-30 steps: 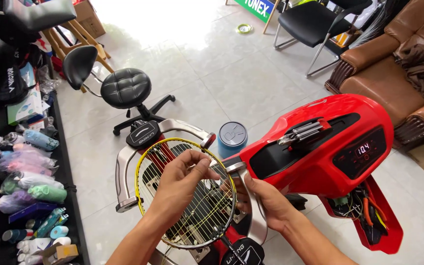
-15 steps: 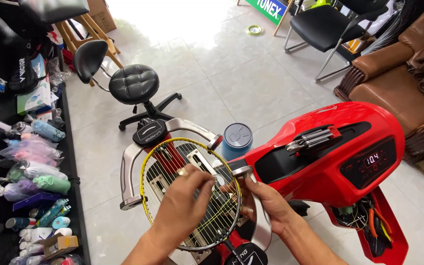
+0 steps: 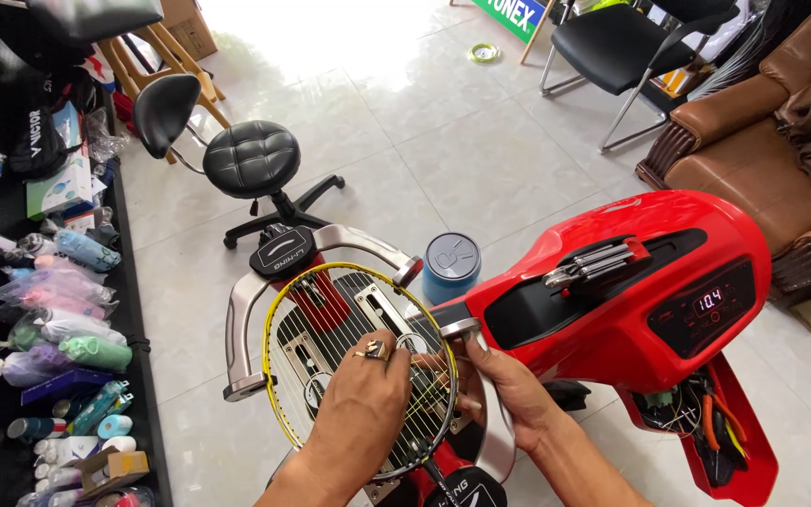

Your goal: Stringing a badminton racket using a professional stringing machine and hand tools.

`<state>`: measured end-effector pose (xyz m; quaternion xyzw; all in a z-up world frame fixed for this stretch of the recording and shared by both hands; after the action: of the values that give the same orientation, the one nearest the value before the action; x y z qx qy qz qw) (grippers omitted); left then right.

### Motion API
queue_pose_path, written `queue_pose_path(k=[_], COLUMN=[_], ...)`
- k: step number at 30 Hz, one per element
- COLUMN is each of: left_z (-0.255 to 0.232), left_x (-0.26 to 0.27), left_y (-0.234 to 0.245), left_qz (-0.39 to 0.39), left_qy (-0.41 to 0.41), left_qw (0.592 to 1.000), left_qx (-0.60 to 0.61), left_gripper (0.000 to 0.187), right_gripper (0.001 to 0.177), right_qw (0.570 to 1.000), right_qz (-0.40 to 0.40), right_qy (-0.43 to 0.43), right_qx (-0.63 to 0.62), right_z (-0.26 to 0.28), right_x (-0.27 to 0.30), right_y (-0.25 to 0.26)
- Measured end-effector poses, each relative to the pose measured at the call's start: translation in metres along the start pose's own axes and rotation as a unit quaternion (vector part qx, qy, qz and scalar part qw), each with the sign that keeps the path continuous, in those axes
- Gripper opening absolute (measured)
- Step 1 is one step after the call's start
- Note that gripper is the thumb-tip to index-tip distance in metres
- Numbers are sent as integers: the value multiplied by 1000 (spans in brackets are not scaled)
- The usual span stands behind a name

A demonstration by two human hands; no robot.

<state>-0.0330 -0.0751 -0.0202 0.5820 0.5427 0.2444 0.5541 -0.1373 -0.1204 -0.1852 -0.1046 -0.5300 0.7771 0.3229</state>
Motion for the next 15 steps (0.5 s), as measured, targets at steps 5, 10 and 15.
queue_pose_path(k=[5, 10, 15], left_z=[-1, 0, -1], left_x=[-3, -2, 2], left_y=[-14, -6, -1], left_qz=[52, 24, 3], left_qy=[3, 3, -8], left_qw=[998, 1000, 1000], left_qx=[-18, 1, 7], left_gripper=[22, 20, 21], right_gripper=[45, 45, 47], right_qw=[990, 997, 996], right_qz=[-135, -71, -82], right_qy=[-27, -9, -13], right_qx=[26, 26, 36], right_z=[0, -3, -3], right_x=[8, 5, 7], right_y=[5, 15, 12])
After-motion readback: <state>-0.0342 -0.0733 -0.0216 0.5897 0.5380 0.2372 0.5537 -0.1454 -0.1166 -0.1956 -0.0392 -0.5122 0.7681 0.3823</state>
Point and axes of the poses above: each hand's wrist, its own x-axis away from the middle knuckle, its own y-axis out of the back of the hand, z = x × y, the point moved 10 cm from there along -x, towards the middle knuckle, and after that the axes turned 5 degrees about z, right-handed, at the moved point
